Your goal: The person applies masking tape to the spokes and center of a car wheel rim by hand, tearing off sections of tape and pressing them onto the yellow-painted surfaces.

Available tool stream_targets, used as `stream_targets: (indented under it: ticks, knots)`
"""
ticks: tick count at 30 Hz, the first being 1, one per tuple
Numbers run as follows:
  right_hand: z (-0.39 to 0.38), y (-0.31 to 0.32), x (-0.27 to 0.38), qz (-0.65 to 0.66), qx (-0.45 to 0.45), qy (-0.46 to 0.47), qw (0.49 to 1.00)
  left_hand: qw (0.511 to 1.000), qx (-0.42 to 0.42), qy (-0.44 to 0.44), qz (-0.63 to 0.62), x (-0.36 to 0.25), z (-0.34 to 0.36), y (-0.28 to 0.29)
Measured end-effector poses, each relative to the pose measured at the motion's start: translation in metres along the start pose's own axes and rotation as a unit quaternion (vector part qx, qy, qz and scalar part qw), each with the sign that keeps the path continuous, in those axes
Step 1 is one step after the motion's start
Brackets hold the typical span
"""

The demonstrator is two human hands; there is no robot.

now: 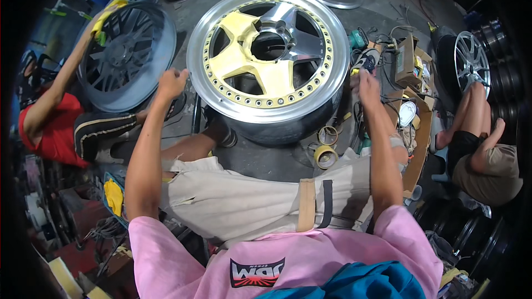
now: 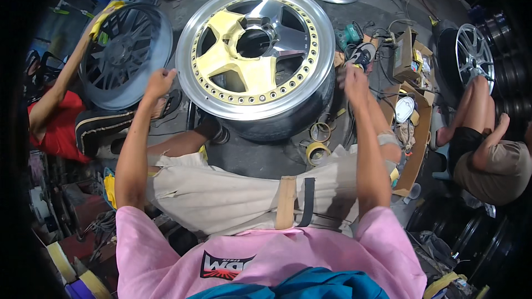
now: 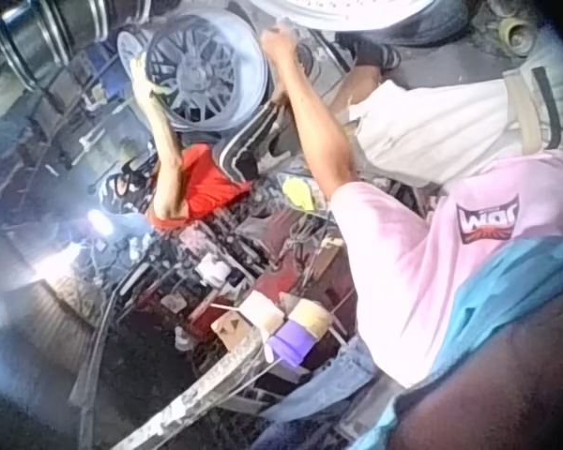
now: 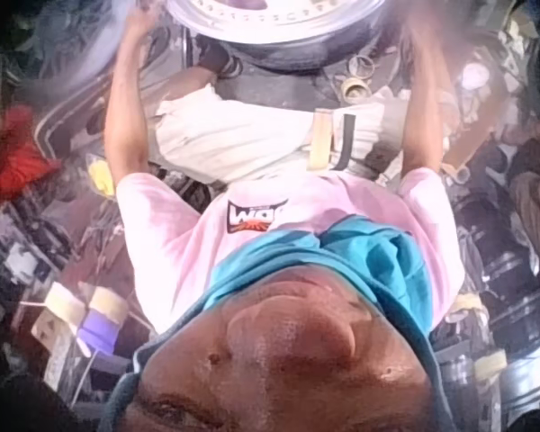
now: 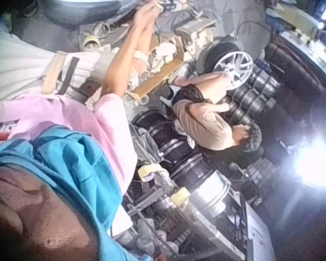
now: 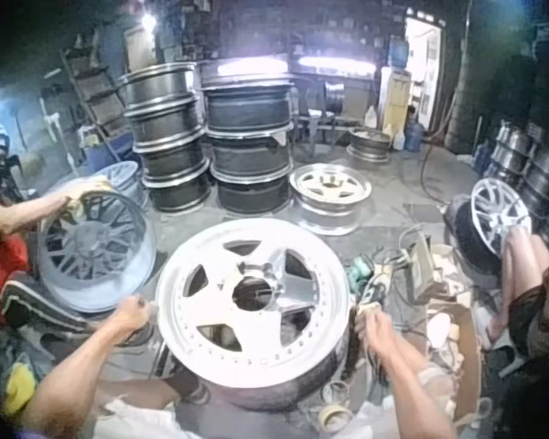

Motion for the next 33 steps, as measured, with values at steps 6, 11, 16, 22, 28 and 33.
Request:
stream_targets:
  ticks: [6, 11, 16, 22, 28, 33]
  knots:
    - [0.120, -0.022, 0.022, -0.145, 0.131, 0.079, 0.977, 0.875, 0.145, 0.184, -0.423, -0.048, -0.030, -0.046]
    - [0.105, -0.043, 0.016, 0.005, 0.133, 0.031, 0.991, 0.894, 0.132, 0.208, -0.375, -0.041, -0.014, -0.041]
    - [0.047, -0.032, 0.017, -0.020, 0.011, -0.003, 1.000, 0.930, 0.083, 0.200, -0.296, -0.037, 0.032, -0.036]
    - [-0.099, -0.083, 0.039, -0.002, -0.119, -0.050, 0.992, 0.966, -0.019, 0.125, -0.227, -0.017, 0.129, -0.007]
    - [-0.075, -0.029, -0.016, 0.083, -0.004, -0.146, 0.986, 0.975, -0.125, 0.019, -0.181, -0.046, 0.142, 0.005]
    - [-0.075, 0.027, -0.162, -0.397, 0.115, -0.040, 0.910, 0.986, -0.084, -0.058, -0.131, -0.091, 0.112, 0.025]
Point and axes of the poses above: each hand's wrist, its own z-axis towards the middle knuckle, its own y-axis out of the back of the hand, x = y × z, the point moved 6 cm from there along z, towards the middle knuckle, and after that the axes turned 2 degrees about z, right-handed, at the moved point
